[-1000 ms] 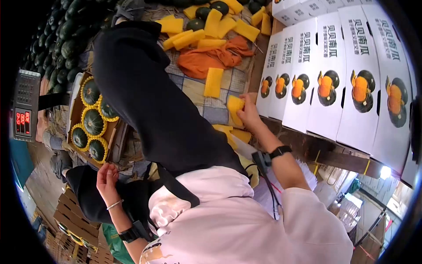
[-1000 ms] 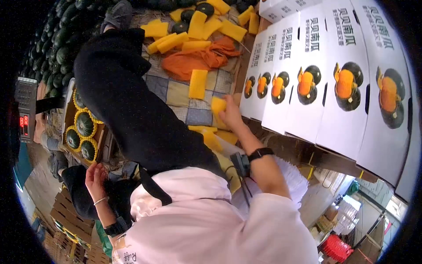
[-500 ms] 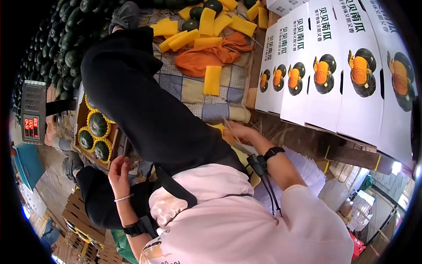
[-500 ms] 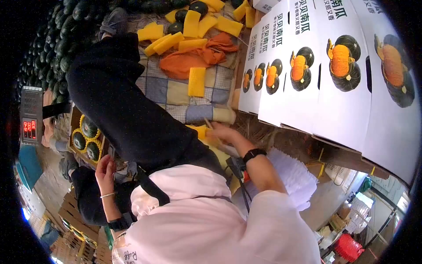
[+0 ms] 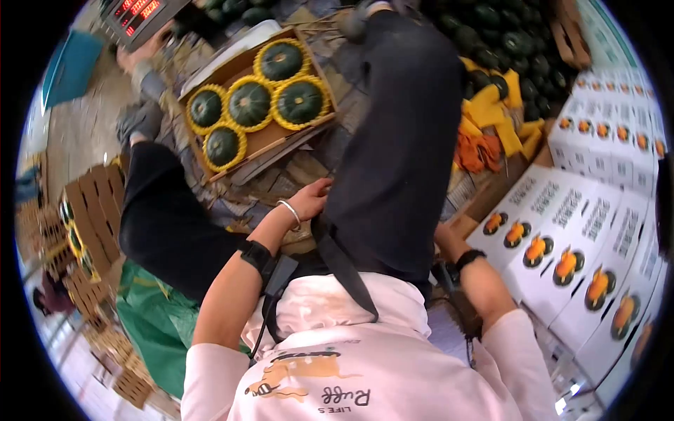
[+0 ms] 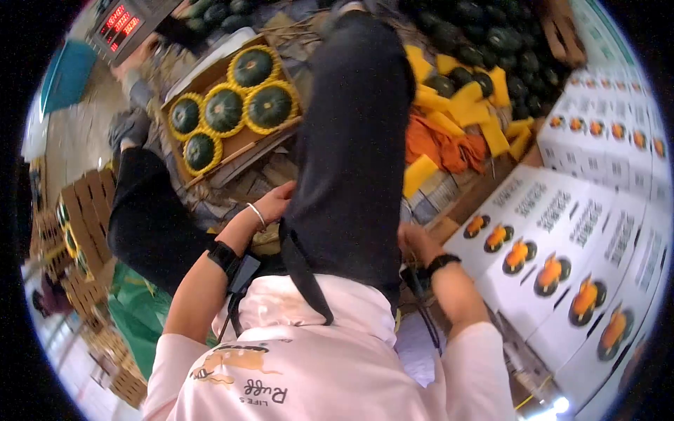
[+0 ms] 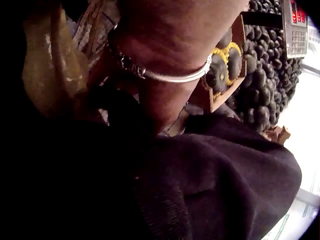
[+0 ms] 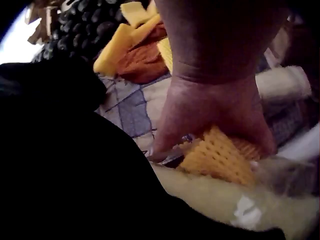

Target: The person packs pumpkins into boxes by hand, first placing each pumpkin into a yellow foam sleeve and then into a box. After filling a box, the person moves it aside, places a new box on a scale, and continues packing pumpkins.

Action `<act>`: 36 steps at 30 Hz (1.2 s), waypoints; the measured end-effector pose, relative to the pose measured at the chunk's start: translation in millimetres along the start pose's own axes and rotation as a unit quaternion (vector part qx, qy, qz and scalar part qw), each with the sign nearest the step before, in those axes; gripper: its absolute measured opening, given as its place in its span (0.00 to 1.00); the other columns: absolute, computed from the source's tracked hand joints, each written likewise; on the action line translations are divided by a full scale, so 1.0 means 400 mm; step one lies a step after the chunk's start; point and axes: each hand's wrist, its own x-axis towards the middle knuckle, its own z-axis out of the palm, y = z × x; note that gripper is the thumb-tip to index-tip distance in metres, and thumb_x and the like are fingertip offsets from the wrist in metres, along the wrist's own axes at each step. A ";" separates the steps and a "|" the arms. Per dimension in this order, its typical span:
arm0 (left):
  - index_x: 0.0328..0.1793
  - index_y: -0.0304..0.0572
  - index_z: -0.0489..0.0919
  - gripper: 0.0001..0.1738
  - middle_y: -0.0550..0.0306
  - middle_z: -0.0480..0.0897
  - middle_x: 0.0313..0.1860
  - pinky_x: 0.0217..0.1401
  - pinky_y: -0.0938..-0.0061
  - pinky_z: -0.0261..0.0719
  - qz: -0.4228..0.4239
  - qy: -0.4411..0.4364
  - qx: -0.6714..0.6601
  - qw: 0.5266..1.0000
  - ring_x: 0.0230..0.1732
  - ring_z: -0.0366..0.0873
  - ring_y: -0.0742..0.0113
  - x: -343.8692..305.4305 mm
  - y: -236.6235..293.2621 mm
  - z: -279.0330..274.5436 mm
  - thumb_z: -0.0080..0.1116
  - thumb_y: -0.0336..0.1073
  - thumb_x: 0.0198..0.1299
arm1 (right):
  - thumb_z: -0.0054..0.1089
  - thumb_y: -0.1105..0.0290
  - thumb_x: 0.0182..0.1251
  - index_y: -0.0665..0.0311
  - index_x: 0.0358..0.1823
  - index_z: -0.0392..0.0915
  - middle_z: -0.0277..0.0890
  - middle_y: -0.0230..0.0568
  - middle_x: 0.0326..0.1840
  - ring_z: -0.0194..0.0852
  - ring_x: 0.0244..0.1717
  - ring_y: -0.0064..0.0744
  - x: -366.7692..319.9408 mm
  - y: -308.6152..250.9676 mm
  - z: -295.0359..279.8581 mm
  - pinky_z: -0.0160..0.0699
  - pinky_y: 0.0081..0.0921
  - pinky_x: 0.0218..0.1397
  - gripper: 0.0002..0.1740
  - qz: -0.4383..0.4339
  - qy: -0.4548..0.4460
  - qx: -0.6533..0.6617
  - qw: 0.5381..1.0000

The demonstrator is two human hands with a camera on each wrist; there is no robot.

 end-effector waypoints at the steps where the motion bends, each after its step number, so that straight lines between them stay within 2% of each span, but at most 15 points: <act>1: 0.69 0.38 0.66 0.27 0.48 0.77 0.59 0.62 0.71 0.72 -0.009 0.001 -0.018 1.000 0.59 0.75 0.62 -0.011 0.025 -0.005 0.55 0.34 0.65 | 0.54 0.69 0.64 0.63 0.43 0.77 0.77 0.34 0.36 0.76 0.34 0.29 -0.014 0.006 0.000 0.75 0.30 0.34 0.09 0.009 0.022 -0.013 1.000; 6: 0.68 0.39 0.68 0.25 0.53 0.79 0.55 0.53 0.73 0.76 -0.085 0.046 -0.007 0.995 0.53 0.76 0.68 -0.048 0.104 -0.052 0.56 0.36 0.66 | 0.57 0.68 0.64 0.64 0.45 0.78 0.79 0.36 0.39 0.77 0.37 0.30 -0.067 0.088 -0.022 0.76 0.30 0.38 0.11 0.041 0.158 -0.062 0.985; 12: 0.66 0.41 0.69 0.25 0.53 0.79 0.52 0.50 0.71 0.78 -0.063 0.102 -0.073 0.990 0.49 0.78 0.66 -0.140 0.127 -0.136 0.56 0.39 0.65 | 0.60 0.67 0.63 0.64 0.47 0.79 0.81 0.37 0.43 0.79 0.41 0.31 -0.185 0.140 -0.104 0.77 0.31 0.43 0.13 0.019 0.309 -0.040 0.950; 13: 0.63 0.40 0.71 0.22 0.58 0.80 0.45 0.42 0.76 0.76 -0.032 0.140 -0.131 0.981 0.42 0.76 0.73 -0.158 0.120 -0.149 0.56 0.35 0.63 | 0.61 0.67 0.63 0.64 0.47 0.80 0.81 0.37 0.43 0.79 0.42 0.31 -0.221 0.107 -0.128 0.77 0.31 0.44 0.14 -0.004 0.332 -0.031 0.943; 18: 0.65 0.40 0.69 0.23 0.53 0.78 0.54 0.52 0.73 0.77 0.059 0.190 -0.171 0.965 0.50 0.78 0.67 -0.297 0.170 -0.207 0.55 0.39 0.66 | 0.64 0.69 0.59 0.65 0.50 0.77 0.80 0.37 0.44 0.79 0.43 0.29 -0.562 -0.289 -0.142 0.78 0.29 0.45 0.17 -0.267 0.424 -0.007 0.866; 22: 0.68 0.39 0.66 0.26 0.50 0.77 0.57 0.56 0.70 0.78 0.166 0.179 -0.238 0.940 0.55 0.77 0.64 -0.398 0.227 -0.169 0.54 0.41 0.68 | 0.66 0.70 0.56 0.65 0.51 0.75 0.79 0.37 0.44 0.79 0.43 0.26 -0.729 -0.652 0.057 0.79 0.26 0.46 0.20 -0.508 0.266 -0.011 0.819; 24: 0.70 0.42 0.64 0.28 0.53 0.76 0.59 0.55 0.74 0.76 0.235 0.147 -0.321 0.906 0.57 0.75 0.66 -0.432 0.242 -0.129 0.54 0.43 0.68 | 0.67 0.71 0.55 0.65 0.52 0.74 0.79 0.37 0.45 0.79 0.43 0.25 -0.624 -0.755 0.158 0.80 0.25 0.46 0.22 -0.476 0.109 -0.055 0.871; 26: 0.71 0.43 0.62 0.29 0.53 0.75 0.60 0.55 0.73 0.76 0.304 0.130 -0.375 0.866 0.59 0.74 0.67 -0.446 0.227 -0.108 0.53 0.44 0.68 | 0.67 0.72 0.55 0.66 0.52 0.73 0.78 0.33 0.44 0.78 0.41 0.21 -0.413 -0.814 0.229 0.78 0.21 0.46 0.22 -0.340 -0.017 -0.178 0.923; 28: 0.69 0.42 0.66 0.26 0.59 0.77 0.55 0.49 0.75 0.79 0.270 0.167 -0.346 0.883 0.49 0.78 0.71 -0.477 0.202 -0.098 0.56 0.39 0.67 | 0.69 0.70 0.56 0.63 0.52 0.72 0.76 0.32 0.47 0.74 0.47 0.21 -0.224 -0.798 0.300 0.73 0.21 0.53 0.23 -0.284 -0.168 -0.129 0.935; 29: 0.65 0.40 0.69 0.22 0.59 0.79 0.51 0.48 0.74 0.79 0.213 0.238 -0.279 0.905 0.48 0.79 0.70 -0.474 0.166 -0.107 0.56 0.38 0.67 | 0.72 0.69 0.53 0.62 0.54 0.72 0.76 0.36 0.50 0.73 0.53 0.30 -0.136 -0.786 0.298 0.72 0.27 0.58 0.27 -0.233 -0.199 -0.167 0.937; 30: 0.60 0.37 0.73 0.19 0.59 0.81 0.47 0.46 0.74 0.80 0.149 0.303 -0.211 0.917 0.46 0.81 0.70 -0.459 0.121 -0.113 0.55 0.37 0.66 | 0.70 0.68 0.55 0.62 0.55 0.72 0.75 0.41 0.52 0.73 0.54 0.35 -0.062 -0.759 0.284 0.72 0.29 0.59 0.26 -0.303 -0.115 -0.296 0.899; 32: 0.52 0.36 0.77 0.15 0.56 0.83 0.41 0.41 0.73 0.80 0.117 0.370 -0.101 0.916 0.40 0.82 0.66 -0.452 0.066 -0.113 0.58 0.37 0.64 | 0.66 0.66 0.58 0.63 0.57 0.71 0.74 0.51 0.56 0.73 0.55 0.44 0.046 -0.701 0.230 0.72 0.32 0.60 0.25 -0.421 0.069 -0.509 0.748; 34: 0.46 0.35 0.79 0.13 0.52 0.84 0.37 0.39 0.71 0.80 0.087 0.390 0.034 0.916 0.37 0.82 0.61 -0.435 0.053 -0.121 0.60 0.37 0.61 | 0.66 0.67 0.56 0.60 0.59 0.71 0.70 0.52 0.60 0.69 0.60 0.51 0.089 -0.673 0.195 0.68 0.35 0.64 0.28 -0.461 0.023 -0.636 0.619; 35: 0.44 0.35 0.79 0.13 0.49 0.84 0.37 0.40 0.69 0.79 0.074 0.385 0.106 0.914 0.36 0.82 0.57 -0.418 0.059 -0.124 0.61 0.37 0.59 | 0.61 0.71 0.57 0.59 0.59 0.72 0.73 0.48 0.58 0.70 0.60 0.49 0.040 -0.669 0.208 0.69 0.34 0.63 0.25 -0.461 0.006 -0.495 0.736; 36: 0.43 0.34 0.79 0.13 0.46 0.84 0.37 0.40 0.68 0.79 0.062 0.378 0.178 0.907 0.35 0.82 0.53 -0.400 0.065 -0.123 0.62 0.37 0.58 | 0.59 0.73 0.58 0.59 0.59 0.72 0.73 0.48 0.58 0.70 0.59 0.49 0.014 -0.663 0.222 0.70 0.35 0.62 0.24 -0.400 -0.025 -0.459 0.793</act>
